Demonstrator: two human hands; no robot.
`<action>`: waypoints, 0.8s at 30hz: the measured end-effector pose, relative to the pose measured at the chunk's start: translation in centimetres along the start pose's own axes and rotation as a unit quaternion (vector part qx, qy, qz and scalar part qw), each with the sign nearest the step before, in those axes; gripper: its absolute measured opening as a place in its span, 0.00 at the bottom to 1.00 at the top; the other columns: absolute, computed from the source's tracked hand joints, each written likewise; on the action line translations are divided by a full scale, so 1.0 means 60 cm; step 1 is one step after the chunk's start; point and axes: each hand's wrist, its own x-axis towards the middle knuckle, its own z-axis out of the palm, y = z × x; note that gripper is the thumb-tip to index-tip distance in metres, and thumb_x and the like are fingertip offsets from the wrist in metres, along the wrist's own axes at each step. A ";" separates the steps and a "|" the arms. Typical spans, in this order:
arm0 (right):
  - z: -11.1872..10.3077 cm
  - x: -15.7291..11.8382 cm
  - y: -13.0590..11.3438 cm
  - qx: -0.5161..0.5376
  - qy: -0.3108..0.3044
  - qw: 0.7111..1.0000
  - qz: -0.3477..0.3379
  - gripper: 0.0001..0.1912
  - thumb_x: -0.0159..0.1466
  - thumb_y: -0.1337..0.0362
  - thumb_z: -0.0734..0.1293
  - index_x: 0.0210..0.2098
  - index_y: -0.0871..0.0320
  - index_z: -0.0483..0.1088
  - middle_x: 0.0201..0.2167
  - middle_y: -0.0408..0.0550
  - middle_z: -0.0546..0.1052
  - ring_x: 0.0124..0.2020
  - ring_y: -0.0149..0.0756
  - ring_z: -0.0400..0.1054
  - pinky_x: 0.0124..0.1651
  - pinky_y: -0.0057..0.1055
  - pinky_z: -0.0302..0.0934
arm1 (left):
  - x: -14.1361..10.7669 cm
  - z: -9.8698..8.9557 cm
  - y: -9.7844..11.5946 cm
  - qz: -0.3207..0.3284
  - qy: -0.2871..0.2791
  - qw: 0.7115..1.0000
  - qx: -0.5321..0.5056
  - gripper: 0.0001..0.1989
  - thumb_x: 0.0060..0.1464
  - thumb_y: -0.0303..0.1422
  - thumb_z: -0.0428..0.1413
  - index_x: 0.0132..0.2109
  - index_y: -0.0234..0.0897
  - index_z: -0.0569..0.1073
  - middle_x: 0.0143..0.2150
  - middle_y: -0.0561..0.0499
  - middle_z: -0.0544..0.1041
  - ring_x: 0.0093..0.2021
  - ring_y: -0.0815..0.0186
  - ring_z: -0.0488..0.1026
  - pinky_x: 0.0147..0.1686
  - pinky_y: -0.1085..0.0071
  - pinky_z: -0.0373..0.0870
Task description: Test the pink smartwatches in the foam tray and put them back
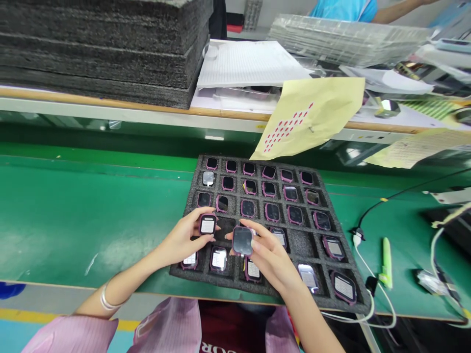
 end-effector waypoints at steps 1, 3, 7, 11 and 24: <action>-0.001 0.000 0.001 0.001 -0.003 1.000 0.001 0.23 0.60 0.59 0.71 0.53 0.53 0.68 0.43 0.55 0.79 0.42 0.43 0.74 0.47 0.43 0.65 | 0.002 -0.007 -0.001 0.005 0.013 0.998 0.055 0.23 0.54 0.28 0.57 0.57 0.43 0.63 0.52 0.45 0.70 0.49 0.59 0.73 0.46 0.62 0.74; -0.004 -0.002 0.001 -0.009 -0.001 1.000 0.007 0.24 0.60 0.57 0.70 0.55 0.53 0.66 0.42 0.55 0.79 0.39 0.42 0.74 0.45 0.42 0.64 | 0.007 -0.023 -0.003 0.024 0.029 0.984 0.173 0.23 0.54 0.32 0.57 0.56 0.42 0.65 0.51 0.45 0.72 0.45 0.59 0.73 0.45 0.60 0.73; -0.006 -0.007 0.000 -0.027 0.014 0.999 0.011 0.28 0.60 0.55 0.70 0.58 0.53 0.64 0.41 0.55 0.79 0.39 0.42 0.73 0.44 0.41 0.63 | 0.012 -0.055 -0.001 0.069 -0.029 0.934 0.350 0.24 0.50 0.35 0.61 0.55 0.41 0.69 0.50 0.44 0.73 0.49 0.54 0.69 0.50 0.55 0.68; -0.008 -0.010 -0.003 -0.031 0.021 0.999 0.004 0.28 0.58 0.55 0.71 0.56 0.54 0.66 0.40 0.54 0.79 0.42 0.45 0.73 0.46 0.43 0.63 | 0.021 -0.065 0.009 0.089 -0.051 0.904 0.415 0.27 0.49 0.41 0.61 0.56 0.41 0.68 0.54 0.42 0.69 0.54 0.51 0.64 0.54 0.53 0.64; -0.003 -0.002 -0.003 0.040 -0.009 0.999 -0.005 0.22 0.58 0.58 0.72 0.50 0.56 0.72 0.36 0.52 0.79 0.38 0.40 0.72 0.42 0.36 0.64 | 0.129 -0.051 -0.009 -0.005 0.126 0.953 0.275 0.12 0.48 0.39 0.62 0.32 0.35 0.71 0.29 0.48 0.72 0.35 0.56 0.72 0.40 0.62 0.67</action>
